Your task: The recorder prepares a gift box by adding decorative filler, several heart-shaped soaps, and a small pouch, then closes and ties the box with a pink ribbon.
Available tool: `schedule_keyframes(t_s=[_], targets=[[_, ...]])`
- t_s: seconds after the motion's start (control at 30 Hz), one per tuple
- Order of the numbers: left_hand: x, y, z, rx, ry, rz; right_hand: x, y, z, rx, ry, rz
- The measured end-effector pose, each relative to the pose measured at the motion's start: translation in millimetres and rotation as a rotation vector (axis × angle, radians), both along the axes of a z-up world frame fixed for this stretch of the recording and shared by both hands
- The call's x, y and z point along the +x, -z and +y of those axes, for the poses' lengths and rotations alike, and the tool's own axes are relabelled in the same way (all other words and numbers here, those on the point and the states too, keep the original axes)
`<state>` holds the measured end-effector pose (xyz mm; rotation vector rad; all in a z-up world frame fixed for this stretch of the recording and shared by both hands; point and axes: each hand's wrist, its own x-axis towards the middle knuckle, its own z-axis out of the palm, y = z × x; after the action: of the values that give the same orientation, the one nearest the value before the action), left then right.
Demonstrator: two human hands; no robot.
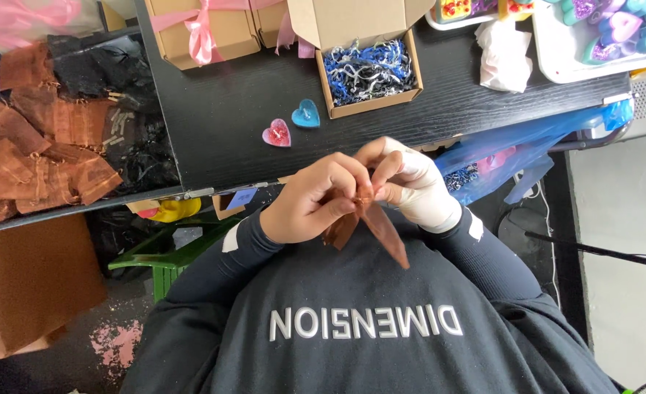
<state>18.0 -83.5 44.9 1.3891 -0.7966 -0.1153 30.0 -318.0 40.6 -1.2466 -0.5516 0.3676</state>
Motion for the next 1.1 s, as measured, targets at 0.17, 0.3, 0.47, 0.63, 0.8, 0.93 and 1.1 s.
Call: schedule_keyframes(t_s=[0.17, 0.3, 0.47, 0.63, 0.8, 0.93, 1.1], targets=[[-2, 14, 11, -0.035, 0.171, 0.175, 5, -14, -3, 0.021, -0.195, -0.066], [-7, 19, 21, 0.008, 0.302, 0.229, 7, -11, -4, 0.095, -0.354, -0.016], [-10, 4, 24, -0.01, 0.337, 0.446, 15, -24, -2, -0.059, -0.366, -0.171], [-17, -4, 34, 0.054, 0.024, 0.05, 19, -46, 17, -0.443, -0.19, -0.738], [-22, -7, 46, 0.137, -0.139, -0.018, 8, -43, 32, -0.456, -0.07, -0.875], [-24, -6, 61, 0.159, -0.24, 0.085, 2, -35, 47, -0.545, 0.026, -0.965], [-26, 12, 88, 0.273, -0.509, 0.157, 1, -31, 65, -0.596, -0.011, -0.935]])
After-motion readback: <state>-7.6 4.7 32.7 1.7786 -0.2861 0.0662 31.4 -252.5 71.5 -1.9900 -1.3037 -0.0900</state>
